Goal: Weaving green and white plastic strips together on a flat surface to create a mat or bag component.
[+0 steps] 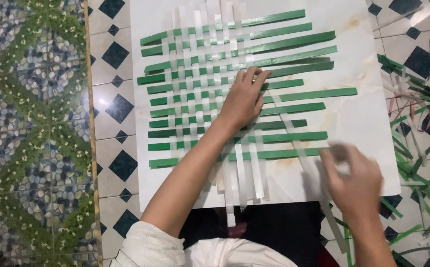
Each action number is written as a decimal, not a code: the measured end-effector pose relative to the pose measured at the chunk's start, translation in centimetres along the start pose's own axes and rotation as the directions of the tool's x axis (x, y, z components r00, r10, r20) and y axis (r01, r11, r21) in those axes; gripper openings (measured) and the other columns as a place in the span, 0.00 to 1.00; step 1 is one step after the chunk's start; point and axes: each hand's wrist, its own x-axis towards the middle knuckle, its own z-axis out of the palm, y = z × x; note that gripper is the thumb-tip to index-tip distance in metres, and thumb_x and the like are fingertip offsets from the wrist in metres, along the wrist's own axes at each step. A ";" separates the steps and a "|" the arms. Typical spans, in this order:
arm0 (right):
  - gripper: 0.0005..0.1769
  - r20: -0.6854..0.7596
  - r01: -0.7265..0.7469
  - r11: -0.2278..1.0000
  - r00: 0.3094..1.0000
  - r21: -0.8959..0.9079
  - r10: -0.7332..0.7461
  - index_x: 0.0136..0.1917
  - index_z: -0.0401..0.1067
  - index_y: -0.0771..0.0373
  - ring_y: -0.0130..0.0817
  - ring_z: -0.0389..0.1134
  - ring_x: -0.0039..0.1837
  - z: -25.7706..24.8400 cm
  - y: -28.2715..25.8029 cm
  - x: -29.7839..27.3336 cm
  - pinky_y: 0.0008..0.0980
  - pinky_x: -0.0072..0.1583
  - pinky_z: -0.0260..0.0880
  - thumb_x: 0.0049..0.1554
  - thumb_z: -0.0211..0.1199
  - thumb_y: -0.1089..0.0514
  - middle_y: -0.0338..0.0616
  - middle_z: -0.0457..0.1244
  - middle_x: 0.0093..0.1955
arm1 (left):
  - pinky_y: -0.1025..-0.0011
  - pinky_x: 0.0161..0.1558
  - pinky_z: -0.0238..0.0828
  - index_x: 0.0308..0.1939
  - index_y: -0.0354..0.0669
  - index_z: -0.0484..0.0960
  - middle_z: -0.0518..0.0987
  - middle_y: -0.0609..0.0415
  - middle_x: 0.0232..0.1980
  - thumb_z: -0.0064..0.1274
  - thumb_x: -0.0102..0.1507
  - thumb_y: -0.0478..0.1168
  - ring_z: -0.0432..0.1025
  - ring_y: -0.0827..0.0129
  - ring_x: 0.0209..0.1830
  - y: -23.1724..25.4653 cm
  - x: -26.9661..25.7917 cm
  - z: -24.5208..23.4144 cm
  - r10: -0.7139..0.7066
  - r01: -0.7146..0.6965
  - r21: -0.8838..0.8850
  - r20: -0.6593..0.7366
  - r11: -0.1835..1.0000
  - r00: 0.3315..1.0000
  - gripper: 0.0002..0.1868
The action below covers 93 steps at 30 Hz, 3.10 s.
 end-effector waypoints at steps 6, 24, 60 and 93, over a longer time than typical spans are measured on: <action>0.23 0.364 -0.499 0.795 0.709 -0.345 0.603 0.48 0.75 0.61 0.36 0.71 0.37 -2.3 1.0 -6.3 0.32 0.43 0.68 0.61 0.55 0.40 0.43 0.71 0.36 | 0.66 0.53 0.60 0.66 0.41 0.60 0.71 0.52 0.56 0.54 0.50 0.33 0.65 0.60 0.56 -0.8 0.9 1.5 0.142 -0.139 0.238 0.004 0.961 0.990 0.40; 0.17 0.650 -0.832 0.450 0.542 0.325 0.533 0.39 0.76 0.79 0.39 0.59 0.26 1.6 -0.1 -9.4 0.33 0.31 0.59 0.60 0.58 0.60 0.55 0.62 0.24 | 0.61 0.53 0.61 0.66 0.41 0.59 0.75 0.49 0.53 0.50 0.51 0.32 0.70 0.56 0.47 -1.0 1.8 0.9 0.076 -0.086 0.160 0.066 0.983 0.995 0.38; 0.18 0.693 -0.879 0.435 0.436 0.194 0.573 0.41 0.79 0.79 0.39 0.58 0.23 0.5 -1.3 -8.4 0.32 0.29 0.57 0.60 0.60 0.59 0.56 0.62 0.23 | 0.61 0.54 0.60 0.62 0.45 0.68 0.80 0.58 0.50 0.51 0.46 0.32 0.72 0.63 0.49 -1.4 4.0 -1.1 -0.160 0.225 -0.136 0.377 0.965 0.912 0.37; 0.16 0.612 -0.840 0.444 0.535 0.311 0.582 0.36 0.78 0.79 0.37 0.58 0.22 1.1 -2.5 -9.4 0.30 0.27 0.58 0.57 0.62 0.62 0.54 0.63 0.21 | 0.72 0.38 0.71 0.51 0.38 0.73 0.77 0.57 0.39 0.54 0.46 0.28 0.70 0.69 0.33 -1.5 5.0 -0.6 -0.179 0.292 -0.308 0.345 0.906 0.921 0.27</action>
